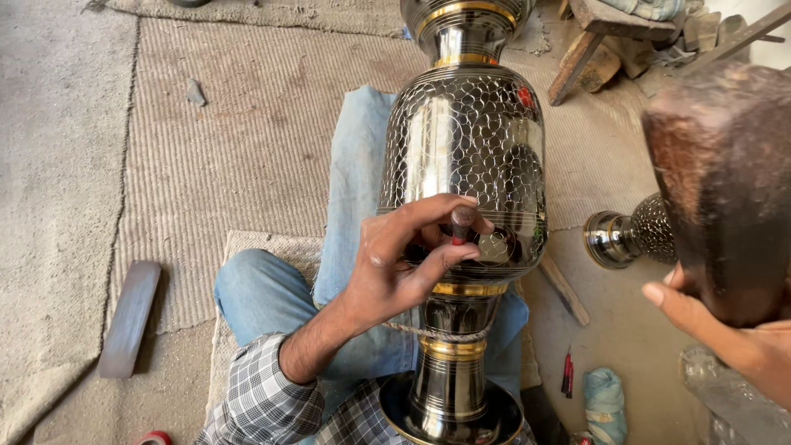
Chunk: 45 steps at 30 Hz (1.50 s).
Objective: The person sits on the floor holding a small punch against the surface of a large decorative metal vase and repeatedly strikes the punch with a wooden mallet, working along the vase's patterned surface to engrave or chase the design.
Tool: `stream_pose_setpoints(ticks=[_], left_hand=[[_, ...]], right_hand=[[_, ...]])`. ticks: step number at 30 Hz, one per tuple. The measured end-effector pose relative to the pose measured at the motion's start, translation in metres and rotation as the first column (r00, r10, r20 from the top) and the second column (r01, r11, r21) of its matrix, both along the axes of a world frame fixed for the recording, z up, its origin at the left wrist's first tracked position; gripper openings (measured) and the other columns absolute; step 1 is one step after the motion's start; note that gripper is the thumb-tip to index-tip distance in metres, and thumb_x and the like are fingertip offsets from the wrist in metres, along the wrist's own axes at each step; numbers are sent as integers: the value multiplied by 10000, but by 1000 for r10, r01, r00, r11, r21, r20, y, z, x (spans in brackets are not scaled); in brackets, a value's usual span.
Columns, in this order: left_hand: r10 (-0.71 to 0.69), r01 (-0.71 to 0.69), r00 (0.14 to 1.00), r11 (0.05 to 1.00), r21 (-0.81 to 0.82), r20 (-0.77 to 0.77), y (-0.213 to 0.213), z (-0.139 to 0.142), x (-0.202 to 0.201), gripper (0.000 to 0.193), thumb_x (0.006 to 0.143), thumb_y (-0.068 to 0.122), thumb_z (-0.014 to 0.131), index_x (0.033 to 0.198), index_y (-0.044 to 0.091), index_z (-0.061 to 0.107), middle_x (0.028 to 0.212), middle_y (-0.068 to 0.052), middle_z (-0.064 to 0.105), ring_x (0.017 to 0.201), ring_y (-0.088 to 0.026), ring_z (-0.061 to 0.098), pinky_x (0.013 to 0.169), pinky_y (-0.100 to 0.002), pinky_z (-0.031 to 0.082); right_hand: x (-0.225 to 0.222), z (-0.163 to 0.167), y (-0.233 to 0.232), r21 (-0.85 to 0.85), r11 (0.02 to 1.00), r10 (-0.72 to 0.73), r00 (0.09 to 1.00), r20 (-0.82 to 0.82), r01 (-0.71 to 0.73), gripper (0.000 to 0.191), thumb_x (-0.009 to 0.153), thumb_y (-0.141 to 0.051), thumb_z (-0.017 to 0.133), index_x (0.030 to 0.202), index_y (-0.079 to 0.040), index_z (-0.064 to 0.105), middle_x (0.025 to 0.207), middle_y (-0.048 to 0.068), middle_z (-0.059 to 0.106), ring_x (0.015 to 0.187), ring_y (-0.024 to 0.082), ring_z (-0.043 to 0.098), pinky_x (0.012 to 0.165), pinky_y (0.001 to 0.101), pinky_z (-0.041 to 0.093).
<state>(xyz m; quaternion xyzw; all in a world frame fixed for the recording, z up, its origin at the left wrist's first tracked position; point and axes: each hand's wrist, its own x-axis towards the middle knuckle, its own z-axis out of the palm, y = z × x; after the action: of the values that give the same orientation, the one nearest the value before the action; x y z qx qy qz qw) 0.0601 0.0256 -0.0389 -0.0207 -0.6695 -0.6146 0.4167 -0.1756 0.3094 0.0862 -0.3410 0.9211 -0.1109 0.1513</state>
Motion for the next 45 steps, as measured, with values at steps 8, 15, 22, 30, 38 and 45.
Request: stream_pose_setpoints(ticks=[8, 15, 22, 30, 38, 45], left_hand=[[0, 0, 998, 1000, 2, -64, 1, -4, -5, 468, 996, 8, 761, 1410, 29, 543, 1200, -98, 771, 851, -88, 778, 704, -211, 648], [4, -3, 995, 1000, 9, -103, 2, -2, -5, 414, 1025, 38, 757, 1398, 46, 577, 1196, -105, 764, 1001, -146, 794, 780, -238, 685], [-39, 20, 997, 966, -257, -69, -11, 4, -13, 455, 970, 118, 790, 1386, 142, 608, 1167, -47, 759, 963, -162, 779, 833, -291, 646], [-258, 234, 966, 893, -384, -9, -24, 3, -27, 540, 990, 44, 698, 1454, 275, 545, 1220, 58, 758, 899, -125, 763, 787, -285, 657], [-348, 307, 938, 831, -464, -2, -27, -4, -37, 856, 762, -79, 650, 1490, 349, 508, 1313, 41, 735, 907, -133, 764, 764, -271, 633], [-441, 392, 896, 738, -549, 47, -28, 8, -44, 541, 983, 72, 667, 1457, 303, 548, 1234, 50, 760, 1006, -122, 784, 845, -285, 632]], right_hand=[[-31, -6, 12, -219, 971, 61, 987, -150, -93, 223, 947, -151, 741, 1053, -47, 575, 807, 70, 637, 698, 140, 645, 661, 290, 544], [-5, 40, -25, -84, 835, 478, 793, -376, -543, 321, 847, -55, 700, 1157, -41, 622, 831, 98, 638, 671, 142, 607, 630, 281, 498], [13, 27, -22, -69, 881, 409, 825, -390, -469, 472, 771, 19, 723, 1228, -51, 624, 836, 84, 640, 678, 127, 590, 601, 279, 485], [4, -5, 31, -46, 805, 501, 720, -480, -592, 554, 753, 34, 747, 1251, -128, 568, 751, 48, 616, 668, 101, 563, 554, 249, 473], [45, -35, 54, -527, 850, -107, 978, -177, -3, 191, 946, 45, 672, 986, -52, 513, 823, -7, 583, 742, 100, 612, 795, 208, 527], [43, -27, 31, 223, 868, 467, 578, -669, -444, 188, 825, -9, 754, 666, -15, 653, 735, 101, 643, 777, 306, 687, 739, 421, 552]])
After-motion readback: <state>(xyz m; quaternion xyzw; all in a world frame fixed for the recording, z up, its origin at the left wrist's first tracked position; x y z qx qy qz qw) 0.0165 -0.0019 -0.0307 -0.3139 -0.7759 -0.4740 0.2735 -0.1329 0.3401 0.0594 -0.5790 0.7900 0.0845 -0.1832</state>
